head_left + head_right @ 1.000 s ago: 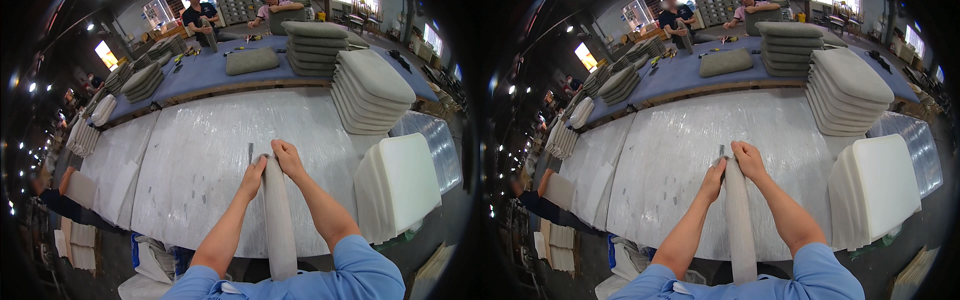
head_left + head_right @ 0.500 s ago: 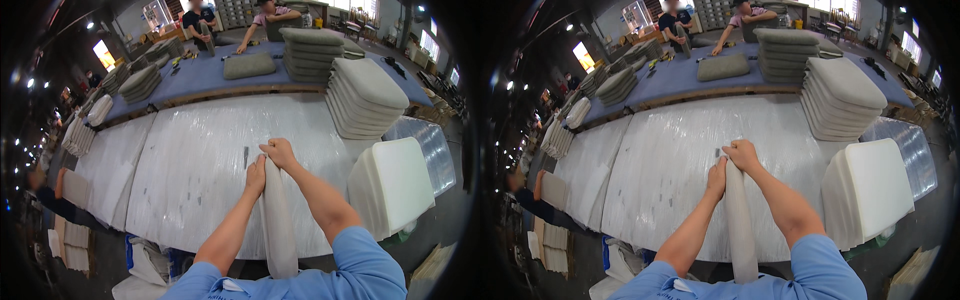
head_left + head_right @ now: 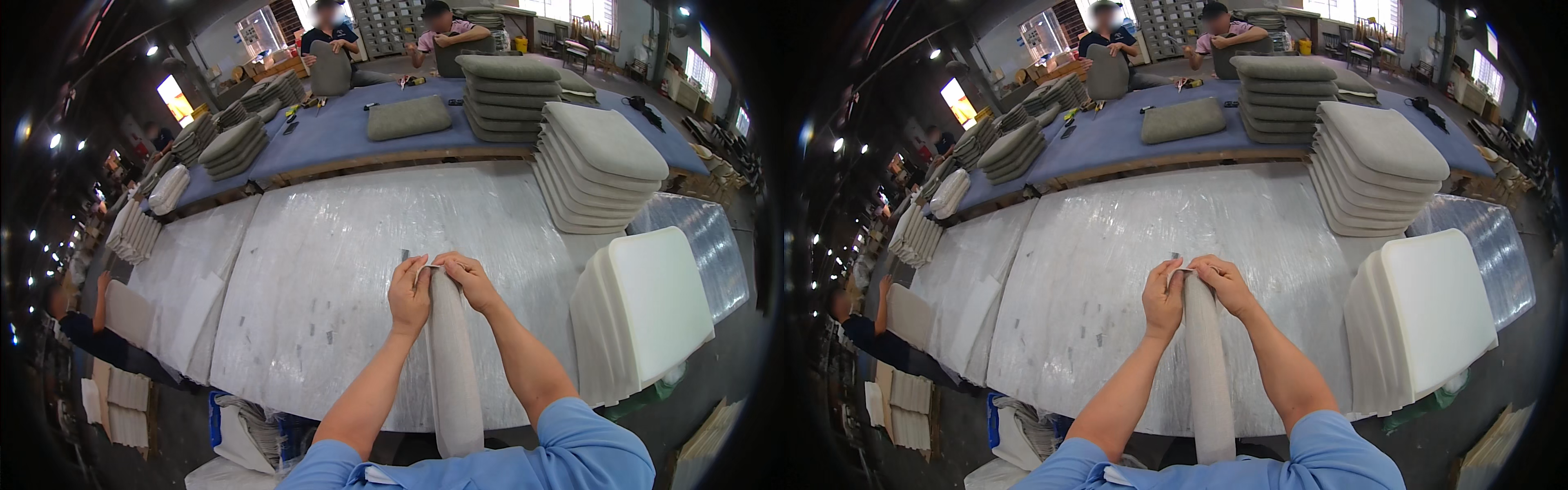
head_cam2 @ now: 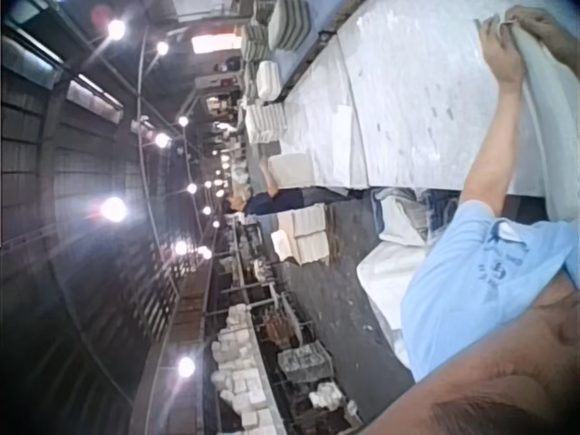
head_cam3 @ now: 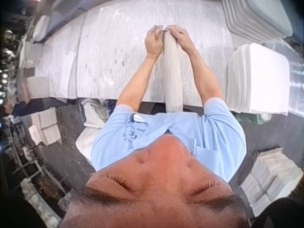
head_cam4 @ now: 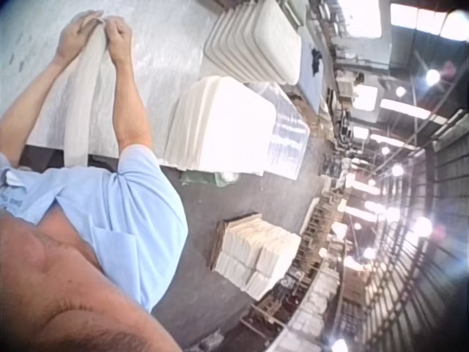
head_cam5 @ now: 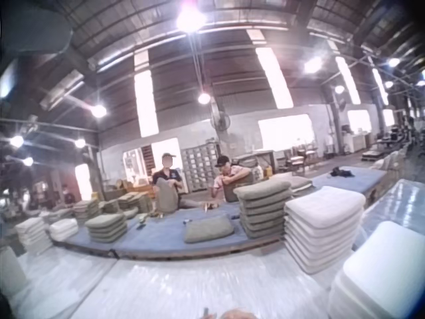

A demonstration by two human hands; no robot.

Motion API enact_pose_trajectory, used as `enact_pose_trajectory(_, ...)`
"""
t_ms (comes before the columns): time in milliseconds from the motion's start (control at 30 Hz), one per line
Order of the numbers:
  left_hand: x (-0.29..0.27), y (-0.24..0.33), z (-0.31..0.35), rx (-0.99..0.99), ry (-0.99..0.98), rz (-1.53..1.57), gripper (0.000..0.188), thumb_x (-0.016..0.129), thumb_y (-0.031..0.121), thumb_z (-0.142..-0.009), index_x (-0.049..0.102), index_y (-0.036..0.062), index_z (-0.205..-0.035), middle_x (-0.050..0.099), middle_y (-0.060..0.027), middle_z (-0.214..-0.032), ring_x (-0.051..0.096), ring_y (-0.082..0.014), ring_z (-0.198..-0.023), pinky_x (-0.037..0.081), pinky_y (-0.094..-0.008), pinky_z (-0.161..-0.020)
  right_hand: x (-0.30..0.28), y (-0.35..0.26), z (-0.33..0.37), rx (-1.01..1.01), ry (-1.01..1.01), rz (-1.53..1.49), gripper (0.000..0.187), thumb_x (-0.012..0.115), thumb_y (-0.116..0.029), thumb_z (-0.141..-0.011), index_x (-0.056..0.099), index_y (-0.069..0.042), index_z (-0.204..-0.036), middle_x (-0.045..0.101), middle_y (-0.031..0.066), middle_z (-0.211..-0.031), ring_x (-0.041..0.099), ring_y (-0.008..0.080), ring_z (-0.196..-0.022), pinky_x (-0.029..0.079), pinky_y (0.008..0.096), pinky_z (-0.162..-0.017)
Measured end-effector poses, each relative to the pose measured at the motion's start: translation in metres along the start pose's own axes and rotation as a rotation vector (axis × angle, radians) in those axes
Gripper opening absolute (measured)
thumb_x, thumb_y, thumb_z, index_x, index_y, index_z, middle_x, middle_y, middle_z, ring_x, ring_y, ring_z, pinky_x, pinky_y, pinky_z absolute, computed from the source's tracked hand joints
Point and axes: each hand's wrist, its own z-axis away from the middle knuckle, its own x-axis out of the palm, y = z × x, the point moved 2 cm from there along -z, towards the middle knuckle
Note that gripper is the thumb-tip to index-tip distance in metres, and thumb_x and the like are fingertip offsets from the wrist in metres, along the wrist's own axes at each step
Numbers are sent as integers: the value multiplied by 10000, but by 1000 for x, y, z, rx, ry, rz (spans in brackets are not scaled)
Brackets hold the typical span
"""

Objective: The person wraps rectangular foam cushions in white fabric covers, folds the edges, and stacks the finished items. They also handle loose white stuffing material and place it into a green bag. The work occurs at a large table in a workshop with other workers visible in the background.

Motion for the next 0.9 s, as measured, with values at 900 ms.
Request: enact_pose_trajectory(900,32,-69,-32,7,-170,-52,381,449,325,-1090,601,51,-872,617,-210,-718,621,-428,-656,470,-480,-584,31,7,18,126,371,3,343,566,-285,-1065,653,-54,-826,555,-67,-770,465,41,-717,404,244,-650)
